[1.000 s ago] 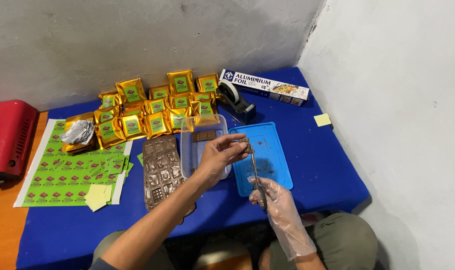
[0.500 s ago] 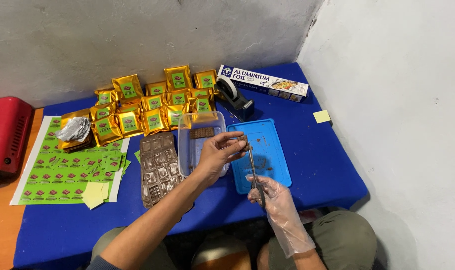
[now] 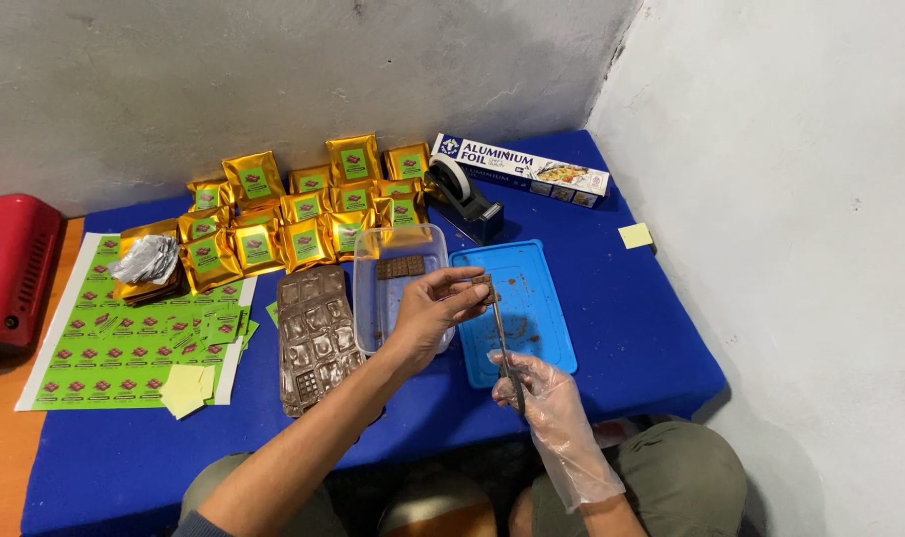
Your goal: Unmolding chocolate bars from a plastic mold and placing them into a plastic container.
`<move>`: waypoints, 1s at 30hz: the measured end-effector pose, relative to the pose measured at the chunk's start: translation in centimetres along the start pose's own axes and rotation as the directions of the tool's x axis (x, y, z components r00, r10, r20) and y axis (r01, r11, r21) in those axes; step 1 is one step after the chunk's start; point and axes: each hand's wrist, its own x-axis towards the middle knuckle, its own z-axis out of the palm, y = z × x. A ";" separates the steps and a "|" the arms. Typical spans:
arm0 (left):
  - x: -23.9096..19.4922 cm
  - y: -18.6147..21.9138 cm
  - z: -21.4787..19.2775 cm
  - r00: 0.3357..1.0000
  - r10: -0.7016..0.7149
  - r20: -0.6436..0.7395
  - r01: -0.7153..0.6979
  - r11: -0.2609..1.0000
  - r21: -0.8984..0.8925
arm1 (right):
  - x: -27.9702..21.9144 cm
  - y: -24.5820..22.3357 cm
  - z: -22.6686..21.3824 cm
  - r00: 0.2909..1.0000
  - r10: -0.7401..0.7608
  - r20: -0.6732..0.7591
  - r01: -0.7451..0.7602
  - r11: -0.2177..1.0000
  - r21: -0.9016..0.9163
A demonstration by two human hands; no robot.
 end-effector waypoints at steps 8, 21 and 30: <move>-0.1 0.2 -0.2 1.000 -0.015 -0.009 0.015 1.000 0.010 | 0.4 0.8 0.0 1.000 0.020 -0.017 -0.020 1.000 -0.007; -0.3 0.5 -0.2 1.000 -0.025 0.004 0.025 0.999 0.036 | 0.3 0.8 0.1 0.999 0.022 -0.031 -0.021 1.000 0.019; -0.6 0.0 0.1 0.999 -0.029 0.031 0.028 0.998 0.049 | 0.5 1.0 -0.3 1.000 0.001 -0.020 0.000 0.999 0.048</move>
